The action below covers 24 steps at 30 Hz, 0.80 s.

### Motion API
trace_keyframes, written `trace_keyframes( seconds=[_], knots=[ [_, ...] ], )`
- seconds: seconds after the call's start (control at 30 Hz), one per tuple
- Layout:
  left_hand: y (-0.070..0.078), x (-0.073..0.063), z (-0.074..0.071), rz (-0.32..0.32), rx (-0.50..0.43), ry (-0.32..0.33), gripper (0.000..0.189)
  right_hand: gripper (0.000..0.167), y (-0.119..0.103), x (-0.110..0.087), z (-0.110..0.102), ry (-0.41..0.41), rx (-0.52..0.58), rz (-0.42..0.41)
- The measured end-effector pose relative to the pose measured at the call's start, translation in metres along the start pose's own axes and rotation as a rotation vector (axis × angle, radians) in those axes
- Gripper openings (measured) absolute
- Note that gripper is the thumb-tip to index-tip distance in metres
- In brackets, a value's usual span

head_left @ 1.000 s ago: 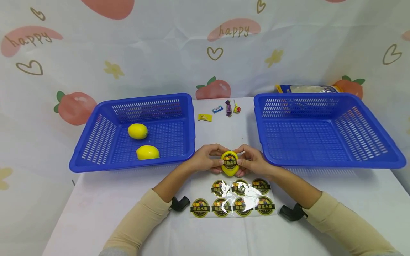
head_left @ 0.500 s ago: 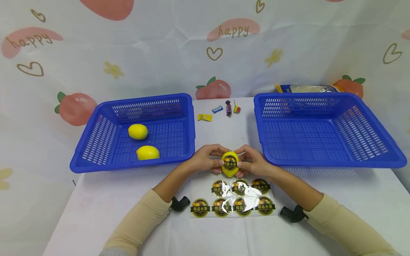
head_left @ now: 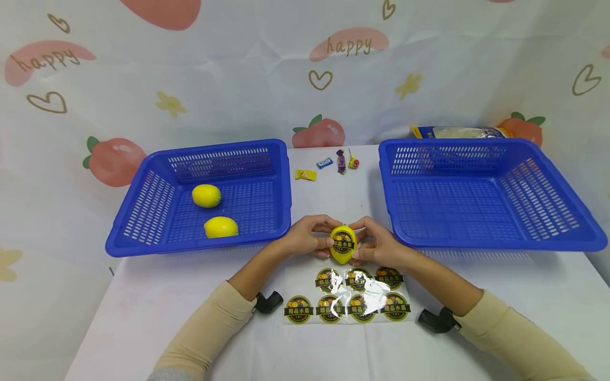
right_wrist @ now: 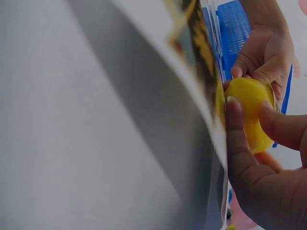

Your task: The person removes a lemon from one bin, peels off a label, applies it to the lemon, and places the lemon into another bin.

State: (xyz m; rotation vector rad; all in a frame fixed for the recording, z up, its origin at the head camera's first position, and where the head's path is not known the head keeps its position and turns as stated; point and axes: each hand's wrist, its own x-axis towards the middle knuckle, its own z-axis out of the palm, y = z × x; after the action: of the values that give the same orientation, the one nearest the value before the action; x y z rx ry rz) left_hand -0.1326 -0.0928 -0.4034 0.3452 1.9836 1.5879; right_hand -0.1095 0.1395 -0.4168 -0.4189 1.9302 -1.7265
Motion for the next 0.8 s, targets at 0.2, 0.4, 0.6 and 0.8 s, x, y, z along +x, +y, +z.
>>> trace_keyframes(
  seconds=[0.2,0.4,0.6,0.8],
  knots=[
    [0.001,-0.002,0.000,0.003,0.035,-0.001,0.039,0.064,0.000,0.000,-0.002,-0.008,-0.058,0.019],
    [0.001,-0.006,0.000,0.055,0.150,-0.043,0.039,0.071,-0.005,-0.002,0.000,0.005,-0.186,0.044],
    [0.003,-0.010,-0.001,0.105,0.263,-0.059,0.041,0.077,-0.010,-0.001,0.004,0.013,-0.394,-0.024],
    [0.008,-0.019,0.003,0.098,0.347,-0.058,0.051,0.087,-0.013,-0.002,0.007,0.045,-0.520,-0.090]
  ],
)
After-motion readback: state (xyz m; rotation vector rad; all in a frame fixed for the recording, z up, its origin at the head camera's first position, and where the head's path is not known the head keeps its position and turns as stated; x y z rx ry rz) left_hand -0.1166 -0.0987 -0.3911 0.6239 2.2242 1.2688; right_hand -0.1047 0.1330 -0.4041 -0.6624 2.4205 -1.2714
